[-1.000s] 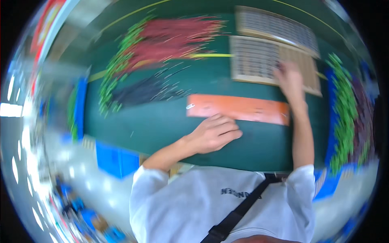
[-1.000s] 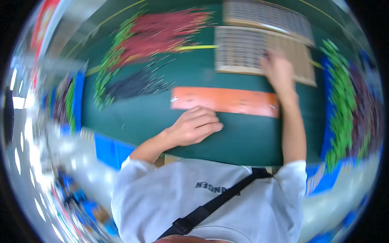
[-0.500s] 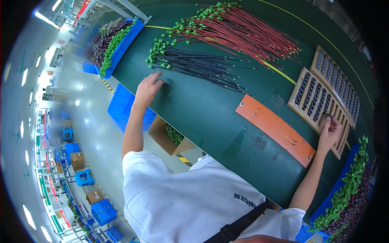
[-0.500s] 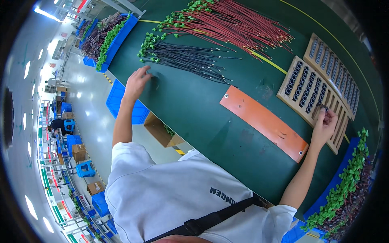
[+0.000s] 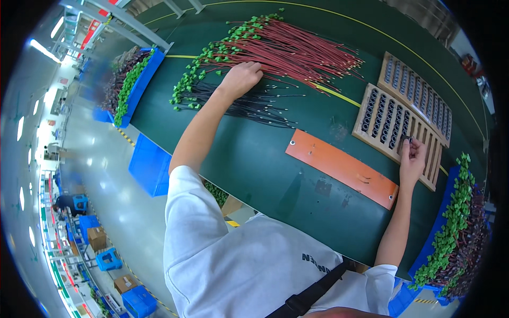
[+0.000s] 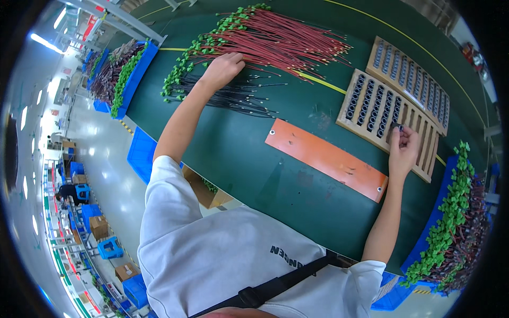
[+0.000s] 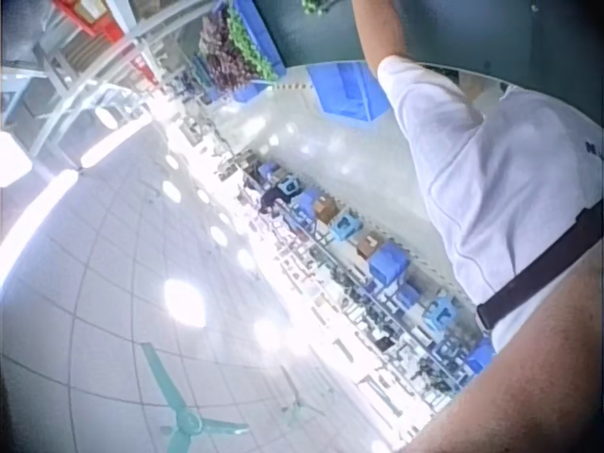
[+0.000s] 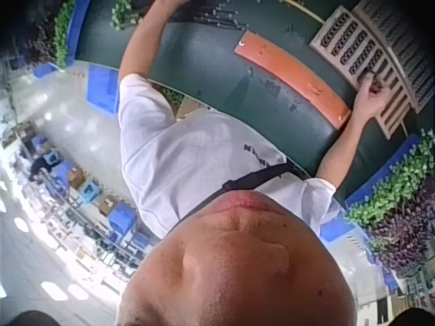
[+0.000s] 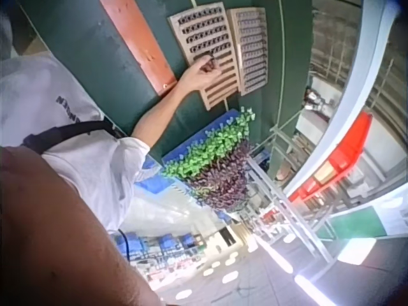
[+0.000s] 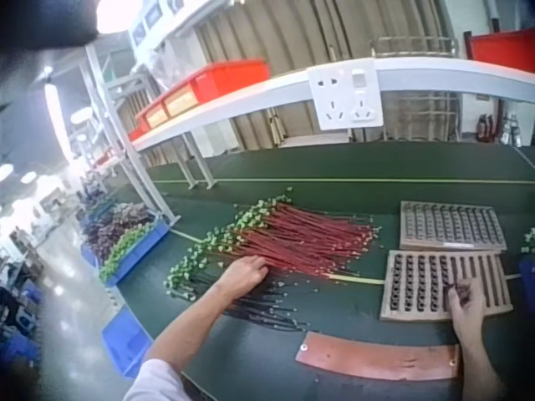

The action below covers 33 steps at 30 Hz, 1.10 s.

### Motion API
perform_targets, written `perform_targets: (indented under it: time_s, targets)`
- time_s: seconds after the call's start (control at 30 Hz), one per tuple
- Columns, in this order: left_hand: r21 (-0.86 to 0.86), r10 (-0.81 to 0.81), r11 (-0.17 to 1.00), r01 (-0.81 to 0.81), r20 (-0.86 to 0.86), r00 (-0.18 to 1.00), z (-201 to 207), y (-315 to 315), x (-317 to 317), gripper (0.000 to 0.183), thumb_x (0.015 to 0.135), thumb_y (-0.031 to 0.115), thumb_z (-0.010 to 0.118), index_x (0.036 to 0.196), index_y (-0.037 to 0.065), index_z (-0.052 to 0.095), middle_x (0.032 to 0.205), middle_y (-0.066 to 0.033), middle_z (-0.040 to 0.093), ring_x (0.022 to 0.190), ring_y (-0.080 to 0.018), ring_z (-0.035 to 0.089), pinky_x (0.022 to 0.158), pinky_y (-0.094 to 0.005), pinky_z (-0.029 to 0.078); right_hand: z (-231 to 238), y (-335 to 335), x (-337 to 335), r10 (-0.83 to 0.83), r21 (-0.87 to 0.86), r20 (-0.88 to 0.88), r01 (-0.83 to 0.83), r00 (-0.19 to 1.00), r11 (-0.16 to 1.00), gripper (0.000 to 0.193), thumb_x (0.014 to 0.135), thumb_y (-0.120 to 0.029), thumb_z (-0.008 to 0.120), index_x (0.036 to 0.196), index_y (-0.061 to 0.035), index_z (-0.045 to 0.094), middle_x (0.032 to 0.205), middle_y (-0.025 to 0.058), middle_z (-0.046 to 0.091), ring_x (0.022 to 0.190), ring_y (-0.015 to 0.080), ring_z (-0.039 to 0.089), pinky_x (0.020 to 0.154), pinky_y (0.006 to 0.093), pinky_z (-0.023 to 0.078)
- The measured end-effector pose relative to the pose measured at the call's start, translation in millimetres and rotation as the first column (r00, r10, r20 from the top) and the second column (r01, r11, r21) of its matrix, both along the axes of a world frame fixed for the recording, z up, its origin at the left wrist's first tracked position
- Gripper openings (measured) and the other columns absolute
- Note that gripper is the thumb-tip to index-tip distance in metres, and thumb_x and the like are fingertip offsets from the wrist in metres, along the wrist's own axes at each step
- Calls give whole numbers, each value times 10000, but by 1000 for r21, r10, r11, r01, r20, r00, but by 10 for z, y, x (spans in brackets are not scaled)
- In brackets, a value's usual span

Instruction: The person assembles wire harnesses by picking up red and black wires, inserting them into a green connector, and sliding a black heat shrink tube over the joint. They then use a tool to crimp the connector and place the finished assembly into a blue bin.

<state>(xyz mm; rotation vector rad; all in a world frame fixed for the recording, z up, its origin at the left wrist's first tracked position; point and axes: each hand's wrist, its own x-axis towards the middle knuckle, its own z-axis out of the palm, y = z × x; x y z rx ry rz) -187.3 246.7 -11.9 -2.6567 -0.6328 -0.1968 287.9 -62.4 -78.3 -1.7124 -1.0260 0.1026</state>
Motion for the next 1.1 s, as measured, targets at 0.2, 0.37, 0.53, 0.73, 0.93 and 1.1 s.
perform_targets:
  time_s: [0.2, 0.37, 0.53, 0.73, 0.93, 1.1]
  targets:
    - [-245, 236, 952, -180, 220, 947, 146, 22, -112, 103, 986, 65, 595, 1037, -2, 655, 1043, -183, 705, 914, -353, 719, 794, -452, 582, 130, -26, -64, -77, -98, 82, 85, 994, 992, 240, 987, -216, 729, 1106, -15, 672, 827, 5, 637, 719, 65, 558, 677, 233, 478]
    - [-466, 351, 885, 3, 671, 654, 605, 96, -556, 249, 984, 55, 697, 1226, -3, 699, 1060, -103, 760, 926, -174, 738, 823, -293, 572, 92, -16, -30, -56, -72, 71, 61, 996, 996, 250, 989, -217, 727, 1108, -4, 667, 823, 1, 632, 718, 63, 553, 672, 233, 473]
    - [-300, 296, 954, 23, 948, 116, 1119, 104, -956, 161, 978, 40, 702, 1094, -66, 733, 971, -93, 782, 848, -143, 737, 816, -278, 575, 96, -37, -13, -40, -60, 48, 43, 998, 997, 265, 994, -219, 724, 1111, 10, 661, 841, 5, 633, 727, 65, 555, 675, 231, 474]
    - [-137, 170, 984, -115, 918, 358, 1462, -33, -966, 178, 996, 76, 680, 1114, -41, 744, 1041, -73, 790, 915, -139, 738, 856, -287, 569, -25, -10, 61, -1, -15, -50, 0, 999, 1000, 267, 998, -202, 720, 1139, 16, 658, 862, 14, 637, 762, 67, 569, 689, 225, 475]
    - [-484, 338, 871, 82, 713, 615, 1251, -944, 374, 167, 998, 96, 665, 1114, 11, 749, 852, -67, 690, 757, -155, 644, 731, -299, 523, 396, -76, -205, 40, 162, -469, 41, 882, 986, 252, 1057, -225, 623, 1199, -17, 599, 1084, 62, 693, 952, 111, 641, 807, 248, 493]
    - [-877, 183, 325, 354, 425, 887, 731, -1874, 1345, 159, 1026, 101, 629, 1065, -16, 729, 755, -46, 617, 669, -114, 564, 623, -280, 471, 897, -143, -881, 495, 481, -428, -274, 756, 833, 252, 1098, -242, 468, 1236, -31, 479, 1271, 161, 678, 1216, 216, 608, 1072, 381, 431]
